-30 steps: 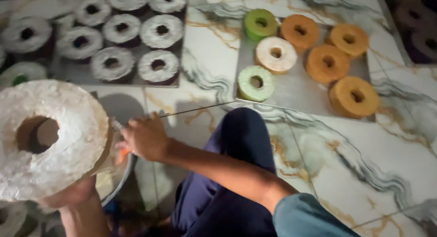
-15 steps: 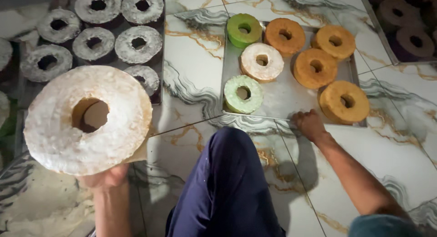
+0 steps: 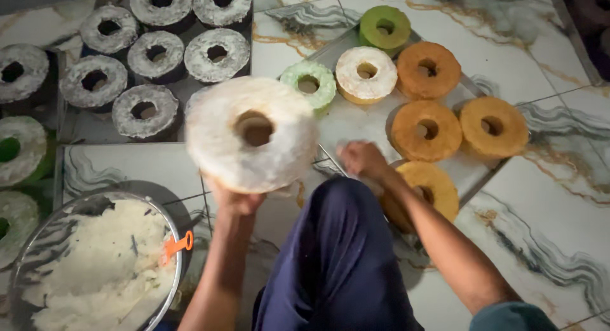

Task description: The person sits on the floor and frosts ring-shaped cakes with white icing using an orange spatula. They pick up each cake, spread icing evenly on the top surface, and place the finished cakes onto metal trays alongside other frosted cakes.

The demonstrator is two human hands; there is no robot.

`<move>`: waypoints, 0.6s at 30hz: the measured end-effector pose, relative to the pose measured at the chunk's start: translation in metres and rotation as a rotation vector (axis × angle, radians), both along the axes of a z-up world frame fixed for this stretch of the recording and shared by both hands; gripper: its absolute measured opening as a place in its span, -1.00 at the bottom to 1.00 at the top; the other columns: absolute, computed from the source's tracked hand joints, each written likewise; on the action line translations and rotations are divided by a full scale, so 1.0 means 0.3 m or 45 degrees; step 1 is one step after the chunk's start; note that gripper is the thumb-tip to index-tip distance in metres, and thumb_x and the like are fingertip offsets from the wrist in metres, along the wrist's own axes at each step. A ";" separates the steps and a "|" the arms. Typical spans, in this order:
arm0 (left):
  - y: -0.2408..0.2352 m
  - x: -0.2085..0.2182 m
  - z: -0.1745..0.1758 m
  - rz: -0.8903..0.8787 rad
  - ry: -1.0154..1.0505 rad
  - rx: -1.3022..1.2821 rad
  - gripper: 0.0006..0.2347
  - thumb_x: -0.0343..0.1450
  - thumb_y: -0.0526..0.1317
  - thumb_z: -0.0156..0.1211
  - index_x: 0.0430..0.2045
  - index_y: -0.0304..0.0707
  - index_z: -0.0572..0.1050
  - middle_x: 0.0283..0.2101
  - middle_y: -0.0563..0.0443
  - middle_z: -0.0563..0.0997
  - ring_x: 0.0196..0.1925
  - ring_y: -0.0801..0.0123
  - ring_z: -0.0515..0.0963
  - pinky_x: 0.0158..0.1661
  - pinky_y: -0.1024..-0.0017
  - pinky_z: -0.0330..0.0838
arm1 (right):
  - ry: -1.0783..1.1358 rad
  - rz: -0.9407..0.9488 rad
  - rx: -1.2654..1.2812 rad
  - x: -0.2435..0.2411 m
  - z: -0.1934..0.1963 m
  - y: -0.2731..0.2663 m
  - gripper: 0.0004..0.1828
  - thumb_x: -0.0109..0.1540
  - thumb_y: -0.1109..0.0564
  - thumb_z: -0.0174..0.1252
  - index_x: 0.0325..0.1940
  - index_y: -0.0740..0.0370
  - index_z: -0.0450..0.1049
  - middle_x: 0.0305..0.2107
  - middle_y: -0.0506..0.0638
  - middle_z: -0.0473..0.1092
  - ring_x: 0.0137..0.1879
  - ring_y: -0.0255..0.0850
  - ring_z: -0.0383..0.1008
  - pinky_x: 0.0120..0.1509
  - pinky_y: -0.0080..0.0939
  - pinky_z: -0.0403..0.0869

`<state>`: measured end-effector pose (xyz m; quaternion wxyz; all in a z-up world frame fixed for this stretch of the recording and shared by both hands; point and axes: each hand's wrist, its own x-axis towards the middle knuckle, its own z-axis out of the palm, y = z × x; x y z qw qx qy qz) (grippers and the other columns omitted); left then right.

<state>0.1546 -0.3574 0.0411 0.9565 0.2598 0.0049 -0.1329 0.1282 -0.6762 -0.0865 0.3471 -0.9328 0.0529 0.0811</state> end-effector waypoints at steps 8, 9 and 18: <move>-0.397 0.112 -0.224 -0.480 0.006 -0.257 -0.15 0.39 0.47 -0.23 0.43 -0.23 0.11 0.36 -0.29 0.33 0.34 -0.10 0.40 0.29 -0.06 0.34 | 0.396 -0.531 1.951 -0.006 0.275 -0.145 0.17 0.12 -0.72 -0.34 0.52 0.15 0.12 0.29 0.02 0.34 0.38 -0.05 0.37 0.41 0.37 0.27; -0.431 0.124 -0.246 -0.482 0.037 -0.197 -0.17 0.41 0.45 -0.25 0.43 -0.23 0.13 0.37 -0.26 0.34 0.35 -0.07 0.39 0.31 -0.03 0.33 | 0.399 -0.582 1.965 -0.008 0.286 -0.159 0.17 0.13 -0.72 -0.36 0.52 0.15 0.12 0.30 0.03 0.32 0.41 -0.03 0.33 0.45 0.39 0.22; -0.500 0.196 -0.400 -0.600 0.313 0.022 -0.09 0.39 0.50 -0.52 0.34 -0.37 0.24 0.31 -0.21 0.42 0.31 -0.04 0.43 0.26 -0.07 0.31 | 0.485 -0.670 1.506 0.115 0.158 -0.349 0.36 0.03 -0.82 -0.43 0.51 0.30 0.11 0.38 0.14 0.27 0.49 0.02 0.26 0.53 0.24 0.20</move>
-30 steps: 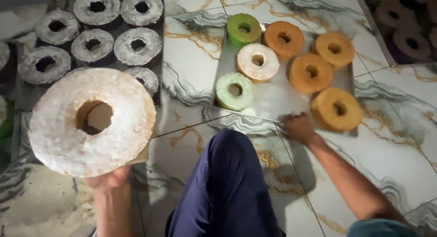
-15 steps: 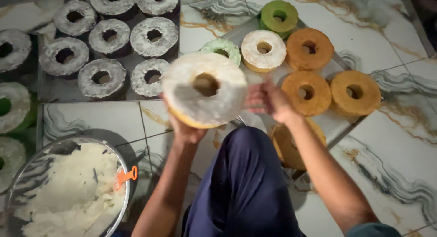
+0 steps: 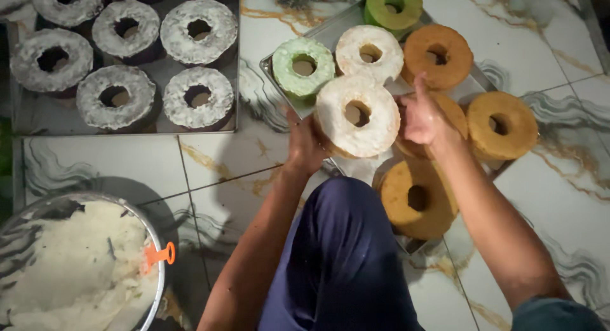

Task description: The person sits on the floor and frosts ring-shaped cakes with white icing using an orange spatula. They pick up each cake, spread icing evenly on the top surface, and place the finished cakes onto metal trays alongside other frosted cakes.

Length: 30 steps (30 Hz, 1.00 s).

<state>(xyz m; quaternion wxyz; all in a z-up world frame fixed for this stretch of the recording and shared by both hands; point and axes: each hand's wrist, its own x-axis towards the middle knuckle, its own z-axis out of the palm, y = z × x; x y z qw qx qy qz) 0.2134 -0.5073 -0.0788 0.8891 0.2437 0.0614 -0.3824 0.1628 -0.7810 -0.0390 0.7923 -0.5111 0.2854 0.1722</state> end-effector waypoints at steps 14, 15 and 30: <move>-0.017 -0.013 -0.062 -0.015 0.099 0.282 -0.02 0.28 0.60 -0.43 0.32 -0.31 0.26 0.30 -0.18 0.43 0.39 0.02 0.33 0.37 -0.19 0.07 | 0.043 -0.058 -0.215 0.112 -0.100 0.001 0.29 0.14 -0.77 -0.43 0.54 0.32 0.02 0.40 0.31 0.16 0.50 0.05 0.22 0.52 0.21 0.24; -0.024 -0.016 -0.052 0.014 0.101 0.281 -0.04 0.28 0.59 -0.42 0.33 -0.26 0.24 0.32 -0.13 0.40 0.40 0.07 0.31 0.37 -0.19 0.04 | 0.068 -0.106 -0.254 0.114 -0.104 0.001 0.26 0.13 -0.76 -0.40 0.57 0.25 -0.05 0.40 0.33 0.10 0.50 0.06 0.20 0.51 0.23 0.24; -0.010 -0.045 -0.037 0.060 -0.320 0.347 -0.05 0.32 0.49 -0.29 0.50 -0.15 -0.26 0.50 -0.25 0.04 0.49 -0.01 0.14 0.33 -0.13 0.12 | -0.298 -0.099 -1.343 -0.294 0.044 0.064 -0.11 0.26 -0.41 0.04 0.48 0.14 0.05 0.19 0.13 0.30 0.13 0.00 0.35 0.09 0.02 0.39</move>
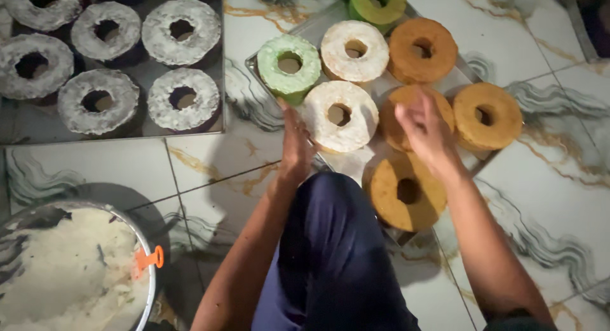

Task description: The person sits on the floor and frosts ring-shaped cakes with white icing using an orange spatula. They pick up each cake, spread icing evenly on the top surface, and place the finished cakes onto metal trays alongside other frosted cakes.

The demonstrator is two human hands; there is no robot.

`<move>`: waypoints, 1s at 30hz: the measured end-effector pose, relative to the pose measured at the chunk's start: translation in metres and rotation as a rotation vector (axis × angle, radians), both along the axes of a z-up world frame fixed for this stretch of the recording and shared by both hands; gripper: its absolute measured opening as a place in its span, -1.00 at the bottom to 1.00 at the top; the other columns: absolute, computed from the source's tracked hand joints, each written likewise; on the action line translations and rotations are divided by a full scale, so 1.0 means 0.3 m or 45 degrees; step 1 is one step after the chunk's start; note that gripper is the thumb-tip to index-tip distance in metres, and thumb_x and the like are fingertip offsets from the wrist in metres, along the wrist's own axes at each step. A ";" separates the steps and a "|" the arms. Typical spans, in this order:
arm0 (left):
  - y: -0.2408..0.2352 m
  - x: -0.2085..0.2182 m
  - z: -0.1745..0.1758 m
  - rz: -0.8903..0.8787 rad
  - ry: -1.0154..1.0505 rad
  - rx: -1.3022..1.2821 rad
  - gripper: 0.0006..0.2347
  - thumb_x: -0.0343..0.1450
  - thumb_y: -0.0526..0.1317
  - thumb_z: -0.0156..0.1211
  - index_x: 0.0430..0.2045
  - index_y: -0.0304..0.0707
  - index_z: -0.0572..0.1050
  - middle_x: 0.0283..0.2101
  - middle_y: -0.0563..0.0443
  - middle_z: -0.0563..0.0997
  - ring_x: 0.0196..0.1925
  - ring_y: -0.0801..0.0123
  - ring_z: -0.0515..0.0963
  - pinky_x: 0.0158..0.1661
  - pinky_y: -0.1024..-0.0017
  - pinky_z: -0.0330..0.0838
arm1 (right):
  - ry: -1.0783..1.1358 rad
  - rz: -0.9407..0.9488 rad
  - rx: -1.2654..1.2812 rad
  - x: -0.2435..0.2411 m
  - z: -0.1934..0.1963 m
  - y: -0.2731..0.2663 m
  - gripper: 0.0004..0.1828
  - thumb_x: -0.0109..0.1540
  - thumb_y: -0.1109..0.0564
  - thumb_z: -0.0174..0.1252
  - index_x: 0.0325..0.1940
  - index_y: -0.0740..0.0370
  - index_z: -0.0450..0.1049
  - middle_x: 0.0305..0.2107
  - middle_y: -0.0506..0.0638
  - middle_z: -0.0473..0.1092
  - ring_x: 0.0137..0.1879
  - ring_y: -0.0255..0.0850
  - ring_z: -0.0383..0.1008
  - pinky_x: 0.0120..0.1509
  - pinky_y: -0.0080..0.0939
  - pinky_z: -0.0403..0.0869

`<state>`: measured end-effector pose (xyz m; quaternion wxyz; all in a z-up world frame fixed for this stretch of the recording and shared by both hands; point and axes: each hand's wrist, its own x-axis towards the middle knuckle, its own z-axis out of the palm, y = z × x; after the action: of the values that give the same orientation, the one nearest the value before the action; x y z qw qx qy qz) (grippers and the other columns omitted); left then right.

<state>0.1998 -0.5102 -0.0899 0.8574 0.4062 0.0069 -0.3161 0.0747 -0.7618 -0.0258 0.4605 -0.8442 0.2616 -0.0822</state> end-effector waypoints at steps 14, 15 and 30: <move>0.116 -0.111 0.250 -0.049 -0.220 0.341 -0.07 0.26 0.52 -0.21 0.44 0.05 -0.30 0.53 -0.09 -0.09 0.52 -0.06 0.06 0.25 -0.37 0.09 | 0.313 0.262 -1.010 -0.471 -0.150 0.362 -0.05 0.20 -0.19 0.21 0.61 -0.05 0.02 -0.03 0.01 0.44 0.16 -0.05 0.42 0.20 0.34 0.11; 0.100 -0.123 0.300 -0.042 -0.209 0.367 -0.07 0.29 0.50 -0.21 0.46 -0.05 -0.22 0.53 -0.17 -0.07 0.53 -0.09 0.03 0.28 -0.37 0.08 | 0.240 0.254 -0.975 -0.465 -0.133 0.356 -0.05 0.17 -0.21 0.23 0.59 -0.04 0.03 0.07 0.03 0.41 0.17 -0.03 0.42 0.19 0.37 0.09; -0.363 -0.611 0.298 -0.249 0.691 -0.321 -0.33 0.51 0.35 -0.25 0.31 -0.22 0.33 0.22 -0.24 0.49 0.21 -0.11 0.47 0.22 -0.15 0.26 | -0.106 -0.290 1.057 -0.478 0.218 0.034 -0.52 0.33 0.02 0.12 0.28 0.30 0.42 0.06 -0.02 0.49 0.13 -0.22 0.48 0.18 -0.17 0.45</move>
<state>0.0166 -0.6191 -0.0006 0.8333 0.1964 0.1572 -0.4922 -0.0688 -0.7516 0.0396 0.7592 -0.5491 0.3452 -0.0544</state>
